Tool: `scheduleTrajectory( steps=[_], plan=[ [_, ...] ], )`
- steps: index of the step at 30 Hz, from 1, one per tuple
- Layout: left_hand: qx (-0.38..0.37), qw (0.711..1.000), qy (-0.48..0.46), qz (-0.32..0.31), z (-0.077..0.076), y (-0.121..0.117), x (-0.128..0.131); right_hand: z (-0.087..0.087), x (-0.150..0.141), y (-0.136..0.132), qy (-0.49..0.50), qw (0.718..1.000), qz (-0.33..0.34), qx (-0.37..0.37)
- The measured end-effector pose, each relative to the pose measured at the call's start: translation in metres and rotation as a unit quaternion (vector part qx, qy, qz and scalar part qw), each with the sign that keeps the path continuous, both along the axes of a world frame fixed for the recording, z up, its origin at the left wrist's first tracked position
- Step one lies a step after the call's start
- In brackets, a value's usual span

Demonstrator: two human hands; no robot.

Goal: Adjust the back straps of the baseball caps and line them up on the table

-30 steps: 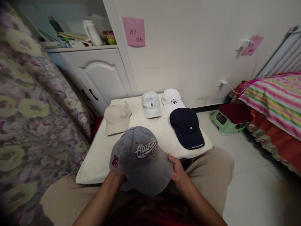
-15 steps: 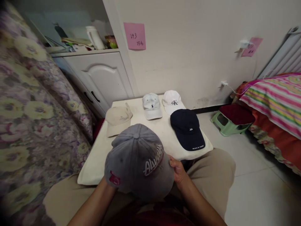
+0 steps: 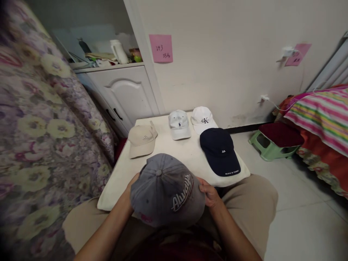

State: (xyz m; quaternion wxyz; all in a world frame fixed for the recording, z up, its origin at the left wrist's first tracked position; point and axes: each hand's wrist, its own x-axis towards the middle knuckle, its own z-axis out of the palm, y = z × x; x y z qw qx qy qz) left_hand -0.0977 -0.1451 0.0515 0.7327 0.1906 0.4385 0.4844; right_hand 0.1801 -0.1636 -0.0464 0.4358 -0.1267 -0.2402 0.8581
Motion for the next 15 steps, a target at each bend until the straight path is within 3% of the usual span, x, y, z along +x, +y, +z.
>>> scheduleTrajectory(
  steps=[6,11,15],
  plan=[
    [-0.028,0.997,-0.072,-0.013,0.021,-0.005,-0.007,-0.003,0.009,-0.002,-0.035,0.998,-0.056,0.001],
    [0.102,0.979,-0.177,-0.025,0.026,-0.019,-0.004,-0.001,0.006,-0.003,-0.074,0.996,-0.053,-0.002],
    [0.217,0.955,-0.2,-0.014,0.03,-0.017,0.005,0.003,0.005,-0.005,-0.086,0.993,-0.071,-0.022]
  ],
)
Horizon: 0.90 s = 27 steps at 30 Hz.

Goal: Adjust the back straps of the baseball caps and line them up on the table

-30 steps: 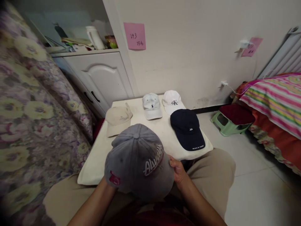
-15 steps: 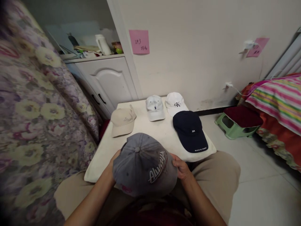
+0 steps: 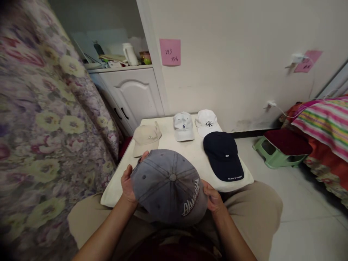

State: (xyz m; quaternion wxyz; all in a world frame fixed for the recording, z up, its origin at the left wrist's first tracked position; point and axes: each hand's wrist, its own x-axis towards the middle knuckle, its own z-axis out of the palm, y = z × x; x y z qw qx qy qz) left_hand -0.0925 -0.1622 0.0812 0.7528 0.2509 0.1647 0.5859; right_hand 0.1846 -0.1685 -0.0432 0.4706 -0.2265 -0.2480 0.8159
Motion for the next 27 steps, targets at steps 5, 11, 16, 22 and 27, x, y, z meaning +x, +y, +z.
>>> scheduleTrajectory(
  steps=[5,11,16,22,27],
  plan=[
    [-0.047,0.999,0.027,-0.007,0.011,0.02,0.007,0.0,0.001,0.001,-0.001,1.0,-0.028,-0.01],
    [-0.125,0.99,0.06,-0.038,0.013,0.062,0.011,0.003,-0.002,0.002,0.029,0.997,-0.071,-0.029],
    [-0.138,0.978,0.113,-0.104,0.009,0.102,0.017,0.0,-0.008,0.001,0.05,0.987,-0.141,-0.057],
    [-0.153,0.958,0.18,-0.161,-0.007,0.161,0.027,-0.015,-0.009,0.001,0.077,0.967,-0.213,-0.114],
    [-0.14,0.941,0.247,-0.184,-0.021,0.213,0.038,-0.018,-0.013,0.009,0.08,0.955,-0.24,-0.156]
  ],
)
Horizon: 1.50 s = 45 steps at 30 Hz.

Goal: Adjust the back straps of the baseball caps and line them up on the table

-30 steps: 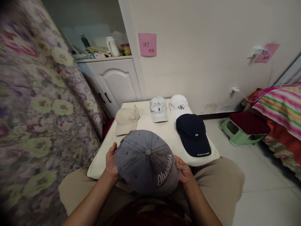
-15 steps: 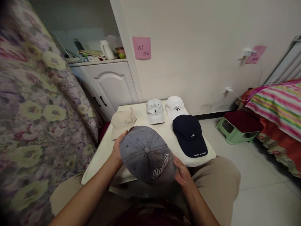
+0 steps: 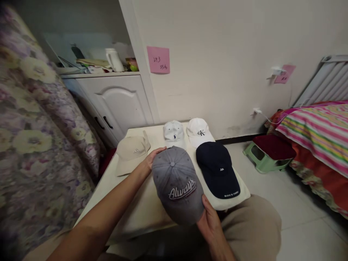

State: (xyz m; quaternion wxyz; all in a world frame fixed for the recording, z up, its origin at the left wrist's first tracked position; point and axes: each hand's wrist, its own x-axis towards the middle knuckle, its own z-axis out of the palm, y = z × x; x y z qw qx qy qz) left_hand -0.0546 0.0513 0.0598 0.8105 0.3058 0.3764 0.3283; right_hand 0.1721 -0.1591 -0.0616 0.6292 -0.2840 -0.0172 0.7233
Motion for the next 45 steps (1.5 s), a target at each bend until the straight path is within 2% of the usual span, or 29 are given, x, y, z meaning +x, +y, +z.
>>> scheduleTrajectory(
  steps=[7,11,14,17,21,24,27,36,41,45],
  plan=[
    [0.092,0.988,0.122,-0.026,-0.008,0.067,0.016,0.012,-0.012,0.013,0.004,1.0,-0.001,-0.01],
    [0.182,0.966,0.178,0.033,-0.006,0.084,0.022,0.016,-0.015,0.02,-0.019,0.999,0.003,-0.028],
    [0.249,0.944,0.189,0.109,-0.006,0.08,0.018,0.017,-0.016,0.022,-0.044,0.998,-0.012,-0.039],
    [0.285,0.919,0.196,0.189,-0.014,0.056,0.006,0.018,-0.016,0.019,-0.079,0.995,-0.033,-0.047],
    [0.279,0.899,0.22,0.255,-0.038,0.003,-0.012,0.026,-0.01,0.012,-0.115,0.992,-0.006,-0.058],
    [0.262,0.9,0.235,0.259,-0.058,-0.036,-0.019,0.034,-0.003,0.007,-0.131,0.989,0.035,-0.058],
    [0.254,0.903,0.237,0.253,-0.07,-0.064,-0.019,0.039,0.002,0.001,-0.139,0.987,0.06,-0.049],
    [0.283,0.891,0.266,0.235,-0.076,-0.116,-0.013,0.039,0.003,-0.011,-0.233,0.97,0.047,-0.056],
    [0.308,0.882,0.297,0.198,-0.075,-0.15,-0.007,0.038,-0.004,-0.016,-0.222,0.974,-0.014,-0.046],
    [0.323,0.875,0.313,0.179,-0.075,-0.168,0.001,0.036,-0.007,-0.017,-0.222,0.974,-0.025,-0.038]
  ],
)
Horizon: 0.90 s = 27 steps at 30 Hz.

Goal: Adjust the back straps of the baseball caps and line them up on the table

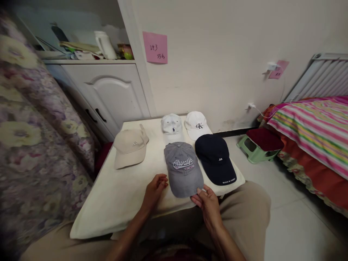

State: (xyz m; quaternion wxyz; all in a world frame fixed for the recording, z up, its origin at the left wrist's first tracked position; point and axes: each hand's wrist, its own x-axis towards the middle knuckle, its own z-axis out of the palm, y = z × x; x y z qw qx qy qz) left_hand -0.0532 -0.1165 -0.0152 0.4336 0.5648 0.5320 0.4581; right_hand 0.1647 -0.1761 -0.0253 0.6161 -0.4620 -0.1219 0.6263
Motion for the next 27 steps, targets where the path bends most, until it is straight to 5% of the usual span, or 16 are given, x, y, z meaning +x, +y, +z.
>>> scheduleTrajectory(
  steps=[27],
  plan=[
    [0.127,0.968,0.179,-0.123,-0.001,-0.042,0.014,-0.012,0.012,-0.003,-0.101,0.995,0.011,0.025]
  ],
)
